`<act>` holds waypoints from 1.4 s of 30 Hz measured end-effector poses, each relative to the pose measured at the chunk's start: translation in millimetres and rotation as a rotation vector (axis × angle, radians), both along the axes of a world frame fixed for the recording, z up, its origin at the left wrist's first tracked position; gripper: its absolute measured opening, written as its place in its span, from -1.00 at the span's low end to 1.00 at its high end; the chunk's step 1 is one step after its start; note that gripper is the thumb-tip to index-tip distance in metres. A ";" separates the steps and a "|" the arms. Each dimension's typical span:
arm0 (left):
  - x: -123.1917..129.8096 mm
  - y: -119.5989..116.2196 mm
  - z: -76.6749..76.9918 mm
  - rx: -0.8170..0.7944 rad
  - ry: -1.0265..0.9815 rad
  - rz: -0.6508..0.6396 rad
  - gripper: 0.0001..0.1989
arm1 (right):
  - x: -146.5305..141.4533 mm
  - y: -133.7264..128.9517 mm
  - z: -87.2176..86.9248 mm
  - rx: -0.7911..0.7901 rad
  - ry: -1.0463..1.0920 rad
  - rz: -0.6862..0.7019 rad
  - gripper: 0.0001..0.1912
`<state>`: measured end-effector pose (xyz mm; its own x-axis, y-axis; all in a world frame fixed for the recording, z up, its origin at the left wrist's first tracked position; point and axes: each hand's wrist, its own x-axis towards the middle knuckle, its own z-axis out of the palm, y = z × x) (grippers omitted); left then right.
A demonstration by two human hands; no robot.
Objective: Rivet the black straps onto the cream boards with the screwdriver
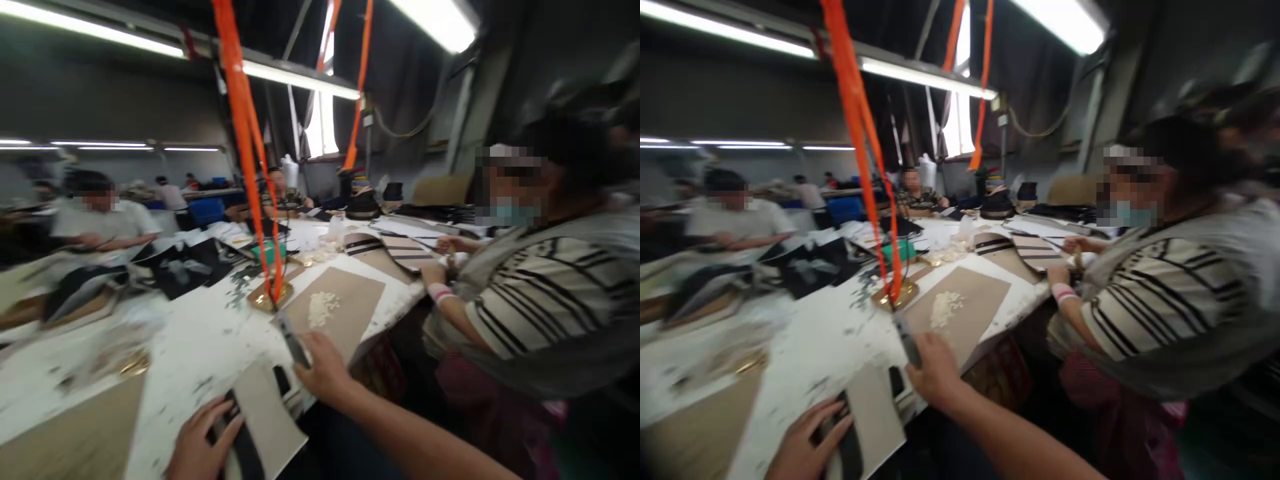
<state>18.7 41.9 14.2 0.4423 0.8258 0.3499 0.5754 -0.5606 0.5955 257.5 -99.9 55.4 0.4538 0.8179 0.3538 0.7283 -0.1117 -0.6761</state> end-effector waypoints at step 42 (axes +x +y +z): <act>-119.2 -209.6 -83.6 -1.173 -1.128 0.632 -0.35 | -244.8 127.5 -3.3 -0.267 -0.014 0.864 -0.71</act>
<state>-100.5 -167.7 -69.4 -0.0385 0.7795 -0.6253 -0.4303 0.5518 0.7144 12.7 27.6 52.1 -0.3595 0.9273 0.1044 0.6389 0.3261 -0.6968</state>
